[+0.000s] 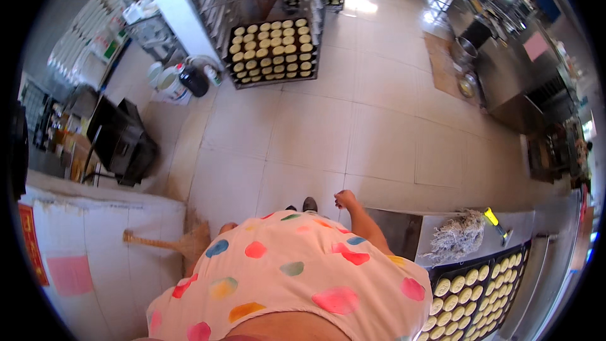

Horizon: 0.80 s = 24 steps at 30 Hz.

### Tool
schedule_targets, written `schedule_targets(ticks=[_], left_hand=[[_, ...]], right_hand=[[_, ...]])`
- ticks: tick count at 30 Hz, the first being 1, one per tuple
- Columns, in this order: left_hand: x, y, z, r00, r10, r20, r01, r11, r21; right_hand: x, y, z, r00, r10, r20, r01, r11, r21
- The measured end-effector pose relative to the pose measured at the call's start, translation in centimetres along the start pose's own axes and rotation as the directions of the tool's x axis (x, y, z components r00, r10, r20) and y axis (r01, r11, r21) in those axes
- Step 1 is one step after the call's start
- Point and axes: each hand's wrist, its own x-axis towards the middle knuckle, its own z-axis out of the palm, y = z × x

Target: The person organizes trays of moon cakes, carries them to a rack, and uses their fingers to touch or adjust individual moon cakes on the trays.

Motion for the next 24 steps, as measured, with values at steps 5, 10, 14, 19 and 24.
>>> schedule_targets(ticks=[5,10,14,19,24], left_hand=[[2.7,-3.1,1.9,0.999,0.031,0.031,-0.03,0.999,-0.027],[3.8,-0.6,0.6,0.996,0.088,-0.023,-0.086,0.995,0.056],[4.4,2.7,-1.0,0.993,0.113,-0.042,-0.109,0.99,0.092],[4.8,7.6,-2.5,0.991,0.132,-0.024,-0.128,0.983,0.129],[6.5,9.4,-2.8,0.994,0.109,-0.018,-0.107,0.992,0.059]], right_hand=[[1.2,3.8,-1.9,0.994,0.086,-0.07,-0.094,0.989,-0.111],[0.1,3.5,-2.5,0.991,0.078,-0.11,-0.083,0.996,-0.036],[-0.9,1.4,-2.0,0.99,0.024,-0.136,-0.018,0.999,0.046],[1.0,0.2,-3.8,0.996,-0.034,-0.08,0.036,0.999,0.025],[3.7,-0.4,-6.3,0.994,-0.048,-0.103,0.05,0.999,0.019]])
